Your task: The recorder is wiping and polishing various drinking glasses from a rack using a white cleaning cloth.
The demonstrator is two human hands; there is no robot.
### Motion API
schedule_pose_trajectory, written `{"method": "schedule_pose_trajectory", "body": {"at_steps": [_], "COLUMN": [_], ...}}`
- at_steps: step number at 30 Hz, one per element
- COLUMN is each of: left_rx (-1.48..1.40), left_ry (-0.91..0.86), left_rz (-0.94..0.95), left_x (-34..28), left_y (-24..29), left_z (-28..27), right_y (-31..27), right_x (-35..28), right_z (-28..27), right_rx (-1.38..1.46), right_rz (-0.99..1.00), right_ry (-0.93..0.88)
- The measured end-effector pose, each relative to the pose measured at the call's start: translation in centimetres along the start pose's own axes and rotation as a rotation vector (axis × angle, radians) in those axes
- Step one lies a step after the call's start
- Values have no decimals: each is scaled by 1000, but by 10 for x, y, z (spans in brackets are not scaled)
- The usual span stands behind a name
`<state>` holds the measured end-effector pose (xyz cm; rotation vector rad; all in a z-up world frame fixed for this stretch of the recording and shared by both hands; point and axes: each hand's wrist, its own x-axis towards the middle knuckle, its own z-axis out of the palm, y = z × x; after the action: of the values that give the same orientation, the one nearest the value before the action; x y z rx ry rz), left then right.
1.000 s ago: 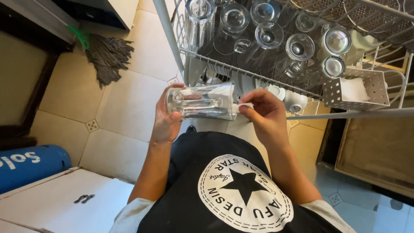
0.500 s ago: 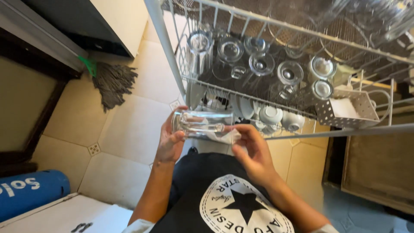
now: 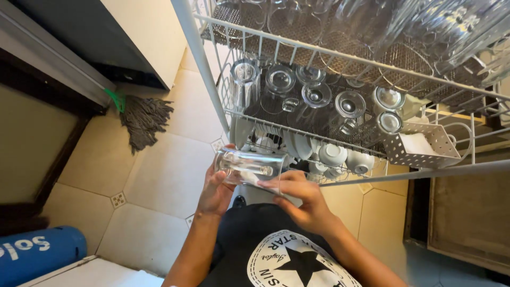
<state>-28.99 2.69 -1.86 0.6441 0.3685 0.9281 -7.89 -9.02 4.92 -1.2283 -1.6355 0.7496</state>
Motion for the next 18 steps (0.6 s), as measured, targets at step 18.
{"method": "schedule_pose_trajectory", "body": {"at_steps": [18], "left_rx": [-245], "left_ry": [-25], "left_rz": [13], "left_x": [17], "left_y": [-22], "left_z": [31], "right_y": [26], "right_x": [-20], "right_z": [-33], "right_rx": [1017], "right_rz": [184], "right_ry": [591]}}
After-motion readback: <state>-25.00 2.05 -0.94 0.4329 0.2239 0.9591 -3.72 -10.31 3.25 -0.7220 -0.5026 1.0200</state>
